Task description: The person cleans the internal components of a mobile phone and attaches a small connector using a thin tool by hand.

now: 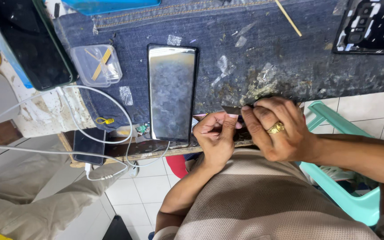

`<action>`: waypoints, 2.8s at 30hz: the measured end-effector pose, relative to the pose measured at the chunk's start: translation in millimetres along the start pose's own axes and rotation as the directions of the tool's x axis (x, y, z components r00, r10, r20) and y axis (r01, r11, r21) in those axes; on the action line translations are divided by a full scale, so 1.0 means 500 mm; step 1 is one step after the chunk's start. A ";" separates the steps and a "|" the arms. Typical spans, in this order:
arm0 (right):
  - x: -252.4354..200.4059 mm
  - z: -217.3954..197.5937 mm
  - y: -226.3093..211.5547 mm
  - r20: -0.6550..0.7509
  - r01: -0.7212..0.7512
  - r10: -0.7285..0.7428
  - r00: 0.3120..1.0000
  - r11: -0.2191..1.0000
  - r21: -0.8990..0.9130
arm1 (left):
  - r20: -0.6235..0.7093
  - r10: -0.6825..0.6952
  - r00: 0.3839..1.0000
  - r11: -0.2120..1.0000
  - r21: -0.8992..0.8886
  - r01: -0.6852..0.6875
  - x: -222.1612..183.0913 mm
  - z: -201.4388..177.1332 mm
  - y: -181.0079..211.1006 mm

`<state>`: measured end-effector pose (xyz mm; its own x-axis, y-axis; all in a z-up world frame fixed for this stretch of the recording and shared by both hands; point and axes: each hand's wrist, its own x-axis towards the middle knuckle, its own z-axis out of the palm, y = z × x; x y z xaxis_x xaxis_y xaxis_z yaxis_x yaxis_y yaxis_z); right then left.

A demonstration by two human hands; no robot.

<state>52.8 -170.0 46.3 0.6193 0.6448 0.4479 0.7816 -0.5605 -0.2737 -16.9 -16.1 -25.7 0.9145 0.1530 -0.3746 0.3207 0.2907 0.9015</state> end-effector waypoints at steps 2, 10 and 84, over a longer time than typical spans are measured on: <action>0.004 -0.003 0.002 0.014 -0.010 0.010 1.000 1.000 -0.001 | -0.002 0.026 1.000 1.000 0.005 -0.025 0.008 0.003 -0.002; 0.006 0.006 0.007 0.024 0.056 -0.055 0.998 0.998 -0.032 | 0.022 0.095 0.995 0.994 -0.049 -0.093 0.007 0.003 -0.007; 0.002 -0.015 0.004 0.090 0.012 -0.014 0.996 1.000 0.028 | 0.020 -0.031 0.999 0.997 0.075 0.030 0.002 0.001 0.014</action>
<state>54.2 -174.4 52.8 0.6122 0.6971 0.3732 0.7907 -0.5380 -0.2922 -13.8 -14.5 -19.7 0.9087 0.1250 -0.3983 0.3653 0.2234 0.9037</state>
